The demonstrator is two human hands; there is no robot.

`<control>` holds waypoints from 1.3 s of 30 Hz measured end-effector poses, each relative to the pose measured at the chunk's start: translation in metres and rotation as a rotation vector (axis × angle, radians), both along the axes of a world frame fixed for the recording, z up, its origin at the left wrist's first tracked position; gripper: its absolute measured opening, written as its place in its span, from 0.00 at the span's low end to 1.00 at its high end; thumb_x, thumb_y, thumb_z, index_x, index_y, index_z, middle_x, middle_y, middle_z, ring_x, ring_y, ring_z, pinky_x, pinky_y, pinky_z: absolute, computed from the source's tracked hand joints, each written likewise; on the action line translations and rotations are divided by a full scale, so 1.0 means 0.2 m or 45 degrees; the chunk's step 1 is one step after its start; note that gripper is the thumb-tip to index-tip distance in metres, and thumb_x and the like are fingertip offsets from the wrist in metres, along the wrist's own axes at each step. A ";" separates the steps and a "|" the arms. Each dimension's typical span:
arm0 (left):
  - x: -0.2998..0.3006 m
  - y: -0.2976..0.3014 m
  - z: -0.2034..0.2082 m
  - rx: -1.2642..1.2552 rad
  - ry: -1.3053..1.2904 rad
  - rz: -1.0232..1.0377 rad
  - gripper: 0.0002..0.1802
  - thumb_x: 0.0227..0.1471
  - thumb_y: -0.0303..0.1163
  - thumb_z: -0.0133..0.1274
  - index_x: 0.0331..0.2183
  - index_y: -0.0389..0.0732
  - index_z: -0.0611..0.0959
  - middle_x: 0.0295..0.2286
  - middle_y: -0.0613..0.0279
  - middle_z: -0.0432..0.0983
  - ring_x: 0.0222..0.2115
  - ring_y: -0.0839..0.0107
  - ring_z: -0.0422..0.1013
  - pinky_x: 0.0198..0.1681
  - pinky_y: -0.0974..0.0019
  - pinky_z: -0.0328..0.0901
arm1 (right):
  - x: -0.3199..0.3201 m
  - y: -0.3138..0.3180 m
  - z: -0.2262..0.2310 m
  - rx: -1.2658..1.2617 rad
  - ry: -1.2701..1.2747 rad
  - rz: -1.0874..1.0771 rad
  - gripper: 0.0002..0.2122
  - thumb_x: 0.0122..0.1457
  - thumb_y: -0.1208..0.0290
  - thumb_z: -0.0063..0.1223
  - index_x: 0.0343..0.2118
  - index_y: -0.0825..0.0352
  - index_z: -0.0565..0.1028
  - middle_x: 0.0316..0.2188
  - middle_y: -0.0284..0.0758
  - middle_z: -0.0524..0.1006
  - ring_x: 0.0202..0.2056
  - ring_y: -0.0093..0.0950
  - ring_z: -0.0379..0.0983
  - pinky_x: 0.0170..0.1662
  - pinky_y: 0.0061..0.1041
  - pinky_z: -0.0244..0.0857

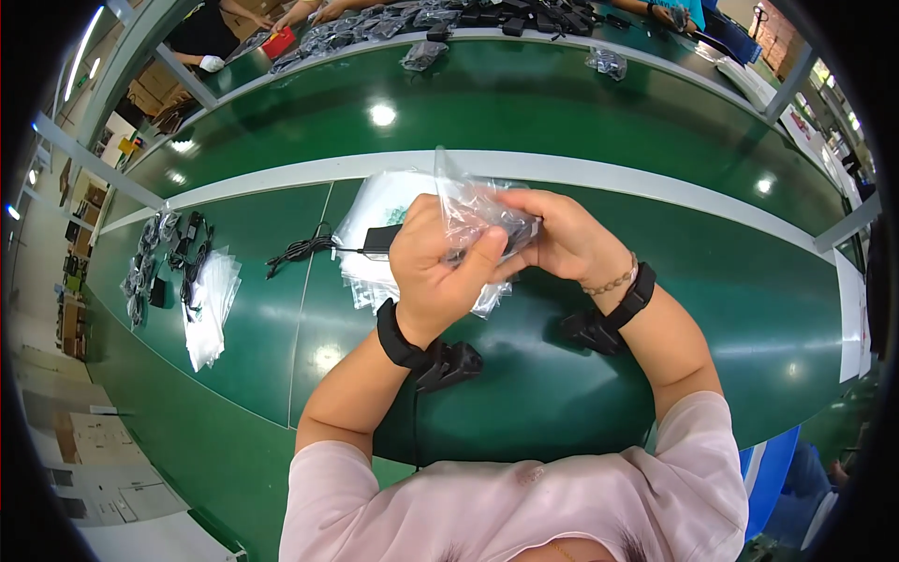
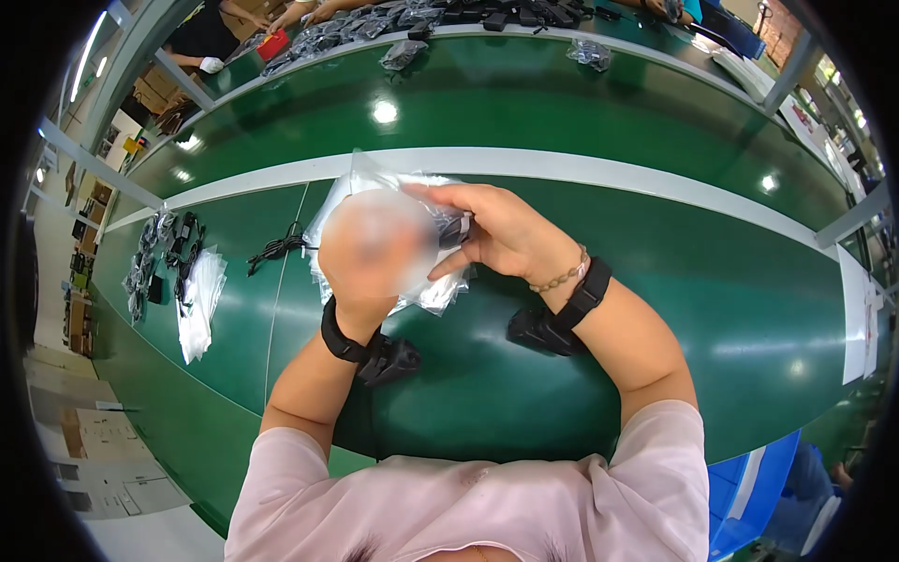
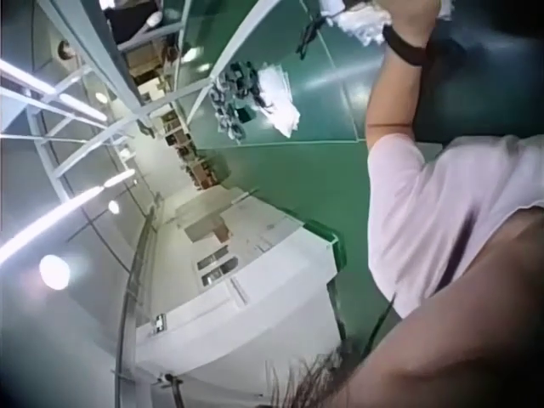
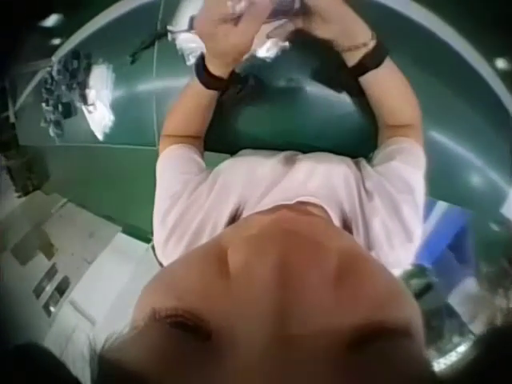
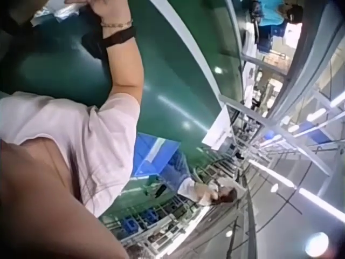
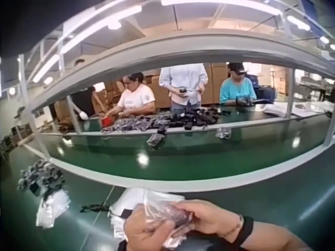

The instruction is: The person picks up a power adapter, wraps its cord around the body, and slides it into a plastic bag before repeating the process.

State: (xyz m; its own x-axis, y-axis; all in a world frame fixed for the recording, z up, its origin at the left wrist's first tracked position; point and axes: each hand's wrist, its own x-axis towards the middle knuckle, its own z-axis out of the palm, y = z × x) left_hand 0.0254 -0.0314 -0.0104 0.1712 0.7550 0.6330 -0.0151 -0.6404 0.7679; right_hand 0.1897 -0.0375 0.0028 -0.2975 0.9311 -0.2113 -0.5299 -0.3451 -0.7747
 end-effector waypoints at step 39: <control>-1.86 0.15 -0.25 -0.300 0.681 1.639 0.13 0.41 0.36 0.55 0.29 0.37 0.78 0.21 0.60 0.73 0.23 0.67 0.68 0.28 0.64 0.63 | 0.85 1.14 -0.44 0.599 -2.931 -0.080 0.10 0.52 0.74 0.46 0.36 0.68 0.75 0.53 0.41 0.62 0.54 0.40 0.56 0.52 0.31 0.57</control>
